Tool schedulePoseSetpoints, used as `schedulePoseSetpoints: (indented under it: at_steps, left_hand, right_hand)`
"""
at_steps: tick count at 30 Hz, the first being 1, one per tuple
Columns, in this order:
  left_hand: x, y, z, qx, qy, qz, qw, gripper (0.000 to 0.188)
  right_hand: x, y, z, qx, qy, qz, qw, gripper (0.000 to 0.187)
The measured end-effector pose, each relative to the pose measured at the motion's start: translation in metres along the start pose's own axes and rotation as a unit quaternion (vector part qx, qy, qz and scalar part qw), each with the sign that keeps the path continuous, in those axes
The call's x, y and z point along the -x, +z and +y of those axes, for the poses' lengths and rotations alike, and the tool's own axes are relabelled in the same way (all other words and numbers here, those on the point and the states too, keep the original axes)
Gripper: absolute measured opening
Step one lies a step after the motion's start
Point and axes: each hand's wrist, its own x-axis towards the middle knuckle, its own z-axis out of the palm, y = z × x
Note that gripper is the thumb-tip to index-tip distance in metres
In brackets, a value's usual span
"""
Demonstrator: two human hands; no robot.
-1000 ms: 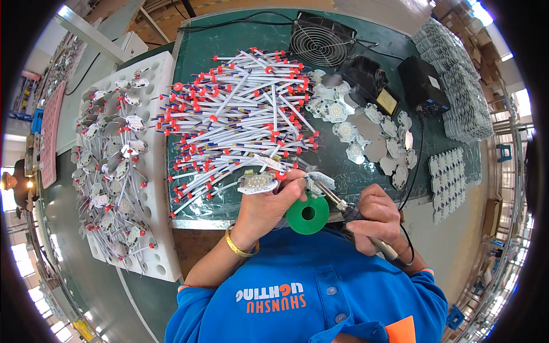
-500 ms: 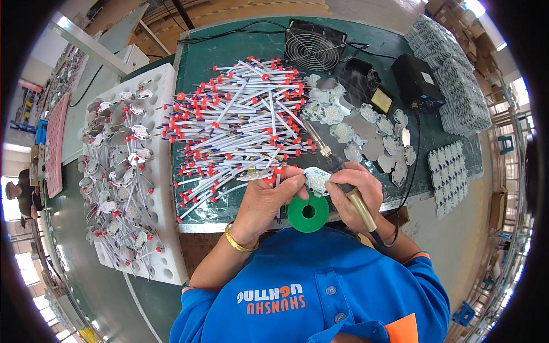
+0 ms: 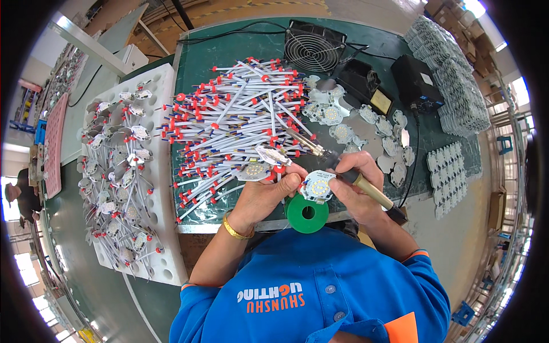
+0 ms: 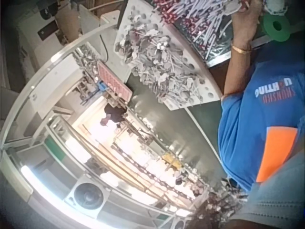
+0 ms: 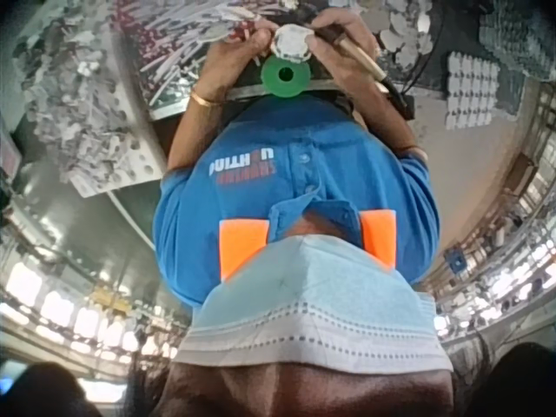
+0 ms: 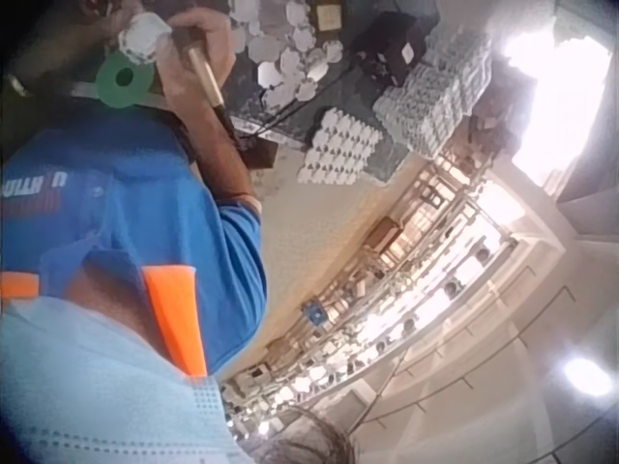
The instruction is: The person solders wires onto LED circuit boards using a soldering iron, moves a tray of assembled LED boards across the table, and solders more wires to LED circuit boards.
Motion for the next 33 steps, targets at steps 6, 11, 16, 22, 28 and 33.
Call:
schedulePoseSetpoints:
  at_steps: [6, 11, 16, 22, 28, 33]
  left_hand:
    - [-0.006, 0.008, -0.003, -0.013, -0.016, 0.035, 0.999, 0.032]
    - [-0.004, 0.011, 0.0, -0.123, -0.111, 0.091, 0.982, 0.035]
    - [0.0, -0.011, -0.021, 0.097, -0.017, 0.124, 0.987, 0.032]
    - [0.002, -0.032, -0.01, 0.302, 0.04, -0.042, 0.951, 0.04]
    - [0.008, -0.032, -0.009, 0.18, 0.006, -0.028, 0.983, 0.026]
    - [0.0, -0.015, 0.002, -0.13, -0.014, 0.179, 0.975, 0.013]
  right_hand:
    - [0.003, 0.012, 0.009, -0.162, 0.023, 0.02, 0.986, 0.022]
    - [0.006, 0.009, 0.004, -0.058, 0.07, 0.05, 0.995, 0.021]
    - [0.004, -0.009, 0.021, 0.119, -0.107, 0.036, 0.987, 0.02]
    - [0.01, -0.067, 0.041, 0.466, -0.154, 0.091, 0.867, 0.029]
    - [0.006, -0.08, 0.047, 0.542, -0.1, 0.042, 0.833, 0.043]
    - [0.009, -0.08, 0.045, 0.555, -0.1, 0.042, 0.825, 0.041]
